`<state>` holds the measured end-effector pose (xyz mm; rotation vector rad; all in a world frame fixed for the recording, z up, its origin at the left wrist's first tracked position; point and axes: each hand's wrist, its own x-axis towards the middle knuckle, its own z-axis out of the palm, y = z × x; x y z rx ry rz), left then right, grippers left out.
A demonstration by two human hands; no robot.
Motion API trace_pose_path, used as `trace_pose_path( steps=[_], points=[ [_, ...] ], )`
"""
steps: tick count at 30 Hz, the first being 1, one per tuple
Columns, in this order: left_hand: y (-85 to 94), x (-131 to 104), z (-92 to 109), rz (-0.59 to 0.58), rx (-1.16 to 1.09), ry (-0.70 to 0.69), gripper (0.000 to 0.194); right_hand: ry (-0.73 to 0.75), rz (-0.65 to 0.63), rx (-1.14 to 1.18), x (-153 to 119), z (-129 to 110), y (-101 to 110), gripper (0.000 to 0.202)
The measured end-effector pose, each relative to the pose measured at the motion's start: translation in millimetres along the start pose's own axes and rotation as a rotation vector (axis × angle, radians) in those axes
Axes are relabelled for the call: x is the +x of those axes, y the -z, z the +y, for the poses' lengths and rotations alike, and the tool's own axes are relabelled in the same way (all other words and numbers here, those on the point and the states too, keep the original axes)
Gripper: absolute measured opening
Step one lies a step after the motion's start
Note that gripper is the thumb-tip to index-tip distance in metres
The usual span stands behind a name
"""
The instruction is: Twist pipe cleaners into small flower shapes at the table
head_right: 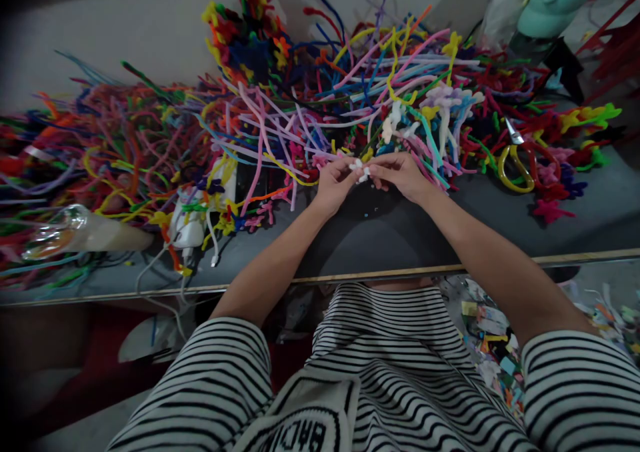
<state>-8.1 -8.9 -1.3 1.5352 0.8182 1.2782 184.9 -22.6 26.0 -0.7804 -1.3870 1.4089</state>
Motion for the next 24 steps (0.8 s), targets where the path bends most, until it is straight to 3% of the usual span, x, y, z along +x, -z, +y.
trace_pose_path(
  steps=[7, 16, 24],
  points=[
    [-4.1, -4.0, 7.3, -0.014, 0.042, -0.094, 0.05, -0.04, -0.076, 0.09, 0.5, -3.7, -0.8, 0.047],
    [-11.3, -9.9, 14.5, 0.082, 0.205, -0.209, 0.05, 0.017, -0.033, 0.023, 3.6, 3.5, -0.3, 0.047],
    [-10.4, -9.4, 3.4, 0.157, 0.303, -0.182, 0.041, 0.081, 0.064, -0.161, 1.2, -1.5, -10.1, 0.048]
  ],
)
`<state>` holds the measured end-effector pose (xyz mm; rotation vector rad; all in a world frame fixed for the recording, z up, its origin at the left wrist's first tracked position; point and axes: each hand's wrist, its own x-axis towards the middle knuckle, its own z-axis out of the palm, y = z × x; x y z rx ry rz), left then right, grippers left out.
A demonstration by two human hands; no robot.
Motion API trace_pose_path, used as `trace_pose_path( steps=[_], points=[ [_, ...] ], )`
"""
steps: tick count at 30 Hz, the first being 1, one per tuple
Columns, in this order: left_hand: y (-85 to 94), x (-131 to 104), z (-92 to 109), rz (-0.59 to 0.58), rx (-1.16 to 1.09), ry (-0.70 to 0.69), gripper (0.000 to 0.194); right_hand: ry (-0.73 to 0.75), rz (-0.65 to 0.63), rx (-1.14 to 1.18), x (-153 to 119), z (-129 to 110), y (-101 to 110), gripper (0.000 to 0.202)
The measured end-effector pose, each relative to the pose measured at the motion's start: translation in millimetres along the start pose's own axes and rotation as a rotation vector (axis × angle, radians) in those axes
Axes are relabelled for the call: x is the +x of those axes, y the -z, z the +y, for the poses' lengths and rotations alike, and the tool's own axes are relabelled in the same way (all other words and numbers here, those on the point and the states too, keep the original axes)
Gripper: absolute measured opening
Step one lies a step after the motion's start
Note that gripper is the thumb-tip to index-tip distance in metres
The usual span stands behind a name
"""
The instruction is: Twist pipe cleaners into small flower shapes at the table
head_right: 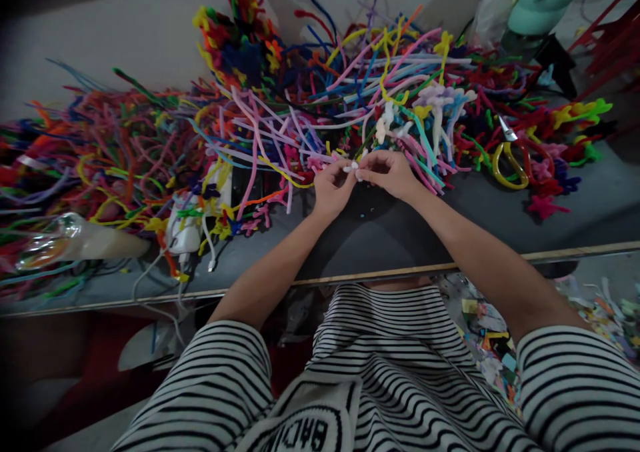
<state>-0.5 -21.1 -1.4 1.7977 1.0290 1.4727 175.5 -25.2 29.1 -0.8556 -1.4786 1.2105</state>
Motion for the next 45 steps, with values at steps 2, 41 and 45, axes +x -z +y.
trace_pose_path(
  steps=[2, 41, 45],
  points=[
    [0.0, 1.0, -0.6, 0.028, 0.033, 0.002, 0.036, 0.024, 0.04, -0.03, -0.6, 0.0, -3.1, 0.05],
    [6.4, 3.3, -0.6, -0.079, -0.008, 0.015, 0.023, 0.002, -0.043, -0.185, -1.4, -0.4, 14.3, 0.039],
    [6.7, 4.2, 1.2, -0.074, 0.021, 0.076, 0.017, 0.07, 0.004, -0.307, -5.8, -6.5, 10.8, 0.039]
  ],
)
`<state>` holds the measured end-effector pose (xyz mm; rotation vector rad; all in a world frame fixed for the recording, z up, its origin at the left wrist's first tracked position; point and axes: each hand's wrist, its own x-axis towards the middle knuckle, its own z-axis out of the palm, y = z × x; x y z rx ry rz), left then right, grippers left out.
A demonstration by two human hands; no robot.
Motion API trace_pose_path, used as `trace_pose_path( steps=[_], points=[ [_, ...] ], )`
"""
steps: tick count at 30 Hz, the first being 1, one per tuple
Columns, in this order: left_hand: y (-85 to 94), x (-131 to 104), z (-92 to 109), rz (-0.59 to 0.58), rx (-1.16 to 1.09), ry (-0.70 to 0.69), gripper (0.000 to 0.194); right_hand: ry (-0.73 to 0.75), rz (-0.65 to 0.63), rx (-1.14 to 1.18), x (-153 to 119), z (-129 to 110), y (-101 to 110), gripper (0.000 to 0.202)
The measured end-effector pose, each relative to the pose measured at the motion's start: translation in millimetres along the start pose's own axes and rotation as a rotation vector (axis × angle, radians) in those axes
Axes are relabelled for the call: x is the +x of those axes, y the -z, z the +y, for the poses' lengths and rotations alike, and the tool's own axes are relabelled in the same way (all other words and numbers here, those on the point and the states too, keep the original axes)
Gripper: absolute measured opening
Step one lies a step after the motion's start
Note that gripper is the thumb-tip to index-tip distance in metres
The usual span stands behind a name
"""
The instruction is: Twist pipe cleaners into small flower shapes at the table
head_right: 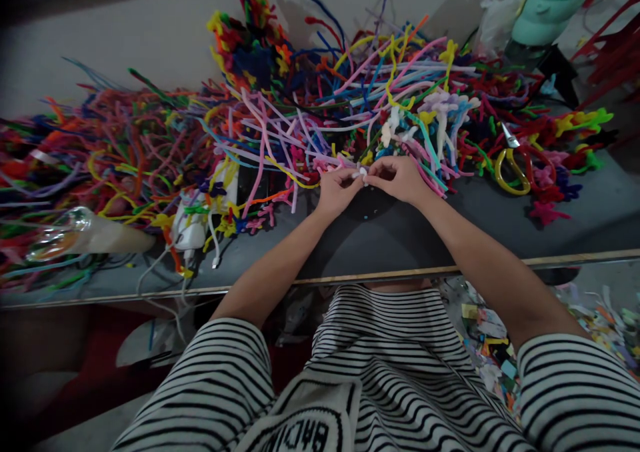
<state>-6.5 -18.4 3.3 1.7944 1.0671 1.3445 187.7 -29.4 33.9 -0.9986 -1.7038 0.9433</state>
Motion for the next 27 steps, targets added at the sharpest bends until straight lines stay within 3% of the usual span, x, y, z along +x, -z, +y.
trace_pose_path(
  steps=[8, 14, 19, 27],
  points=[
    [-6.1, 0.9, -0.7, -0.011, -0.128, 0.062, 0.02, 0.001, -0.013, 0.042, -0.2, -2.3, -2.8, 0.043],
    [-9.0, 2.9, -9.1, 0.002, -0.21, 0.11, 0.033, -0.051, 0.131, 0.073, 4.8, 10.0, -5.1, 0.041],
    [-8.7, 2.9, -9.9, 0.011, -0.114, 0.041, 0.033, -0.104, 0.131, 0.115, 6.3, 11.2, -7.1, 0.044],
    [-7.7, 5.7, -13.0, 0.026, -0.04, 0.053, 0.029, -0.142, 0.078, 0.174, 5.7, 2.5, -6.7, 0.049]
  ],
)
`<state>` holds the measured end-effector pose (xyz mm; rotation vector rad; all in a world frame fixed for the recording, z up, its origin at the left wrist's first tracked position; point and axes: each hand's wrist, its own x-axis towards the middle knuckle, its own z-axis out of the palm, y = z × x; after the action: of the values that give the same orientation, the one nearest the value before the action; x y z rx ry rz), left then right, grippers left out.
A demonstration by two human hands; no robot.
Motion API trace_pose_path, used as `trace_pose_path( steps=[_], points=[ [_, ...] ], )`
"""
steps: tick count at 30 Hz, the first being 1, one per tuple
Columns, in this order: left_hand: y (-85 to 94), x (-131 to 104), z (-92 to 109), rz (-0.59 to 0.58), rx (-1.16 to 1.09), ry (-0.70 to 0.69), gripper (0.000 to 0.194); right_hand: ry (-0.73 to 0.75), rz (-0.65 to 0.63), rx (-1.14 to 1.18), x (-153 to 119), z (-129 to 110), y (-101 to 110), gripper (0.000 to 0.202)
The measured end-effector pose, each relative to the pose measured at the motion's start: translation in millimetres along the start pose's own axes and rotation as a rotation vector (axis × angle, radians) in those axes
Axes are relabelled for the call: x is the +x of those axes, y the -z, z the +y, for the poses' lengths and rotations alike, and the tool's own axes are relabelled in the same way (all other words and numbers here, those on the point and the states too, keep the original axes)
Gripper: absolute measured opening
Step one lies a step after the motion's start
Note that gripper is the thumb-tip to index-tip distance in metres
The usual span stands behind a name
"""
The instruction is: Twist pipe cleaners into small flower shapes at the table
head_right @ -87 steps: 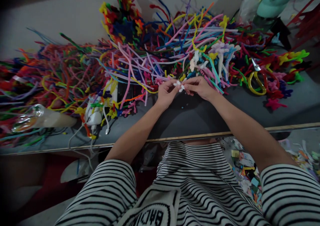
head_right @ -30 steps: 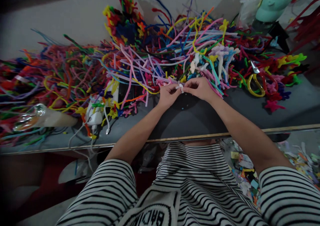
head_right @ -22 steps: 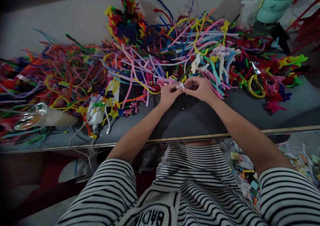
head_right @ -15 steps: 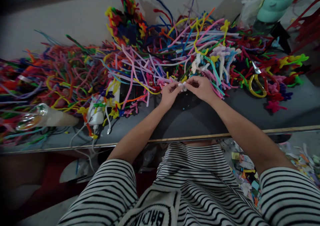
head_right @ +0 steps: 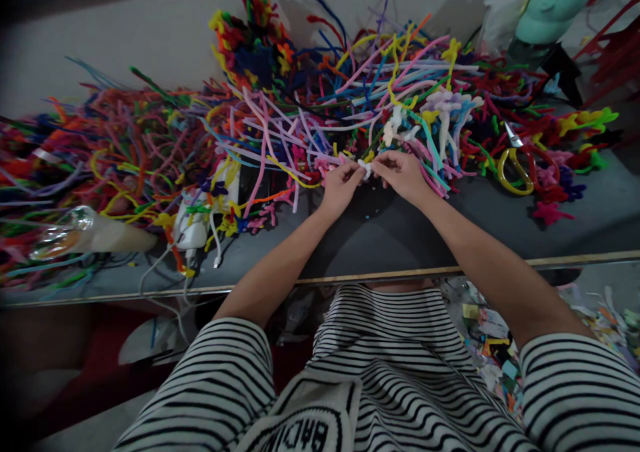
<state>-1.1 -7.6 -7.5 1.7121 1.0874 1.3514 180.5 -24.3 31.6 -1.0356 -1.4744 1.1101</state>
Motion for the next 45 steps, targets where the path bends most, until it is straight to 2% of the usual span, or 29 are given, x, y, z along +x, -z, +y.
trace_pose_path(
  steps=[7, 17, 24, 30, 34, 37, 41, 45],
  points=[
    [1.5, -1.9, 6.8, -0.019, -0.033, -0.04, 0.039, 0.009, -0.017, 0.019, -0.5, -0.9, 2.1, 0.045],
    [2.5, -3.8, 11.5, -0.033, 0.035, -0.067, 0.05, -0.012, -0.06, 0.04, -3.2, -4.0, 3.1, 0.047],
    [4.7, -5.9, 15.0, -0.045, 0.057, -0.128, 0.046, -0.058, -0.139, 0.054, -3.5, -2.3, 1.8, 0.046],
    [3.5, -9.7, 21.7, -0.052, 0.087, -0.142, 0.047, -0.056, -0.126, 0.066, -3.7, -1.2, -0.9, 0.048],
    [-2.7, -5.9, 8.8, 0.038, 0.009, -0.011, 0.049, 0.061, 0.004, -0.028, -7.3, -2.8, -2.9, 0.043],
    [-6.6, -1.6, -3.6, 0.036, -0.092, 0.089, 0.048, 0.199, 0.09, -0.186, -10.0, -3.2, -5.6, 0.035],
    [-9.4, 1.2, -10.5, 0.045, -0.126, 0.085, 0.046, 0.296, 0.173, -0.329, -11.1, -1.8, -10.6, 0.026],
    [-10.7, 0.8, -8.9, 0.064, -0.088, 0.082, 0.044, 0.379, 0.196, -0.411, -12.1, 4.3, -14.8, 0.022]
  ],
)
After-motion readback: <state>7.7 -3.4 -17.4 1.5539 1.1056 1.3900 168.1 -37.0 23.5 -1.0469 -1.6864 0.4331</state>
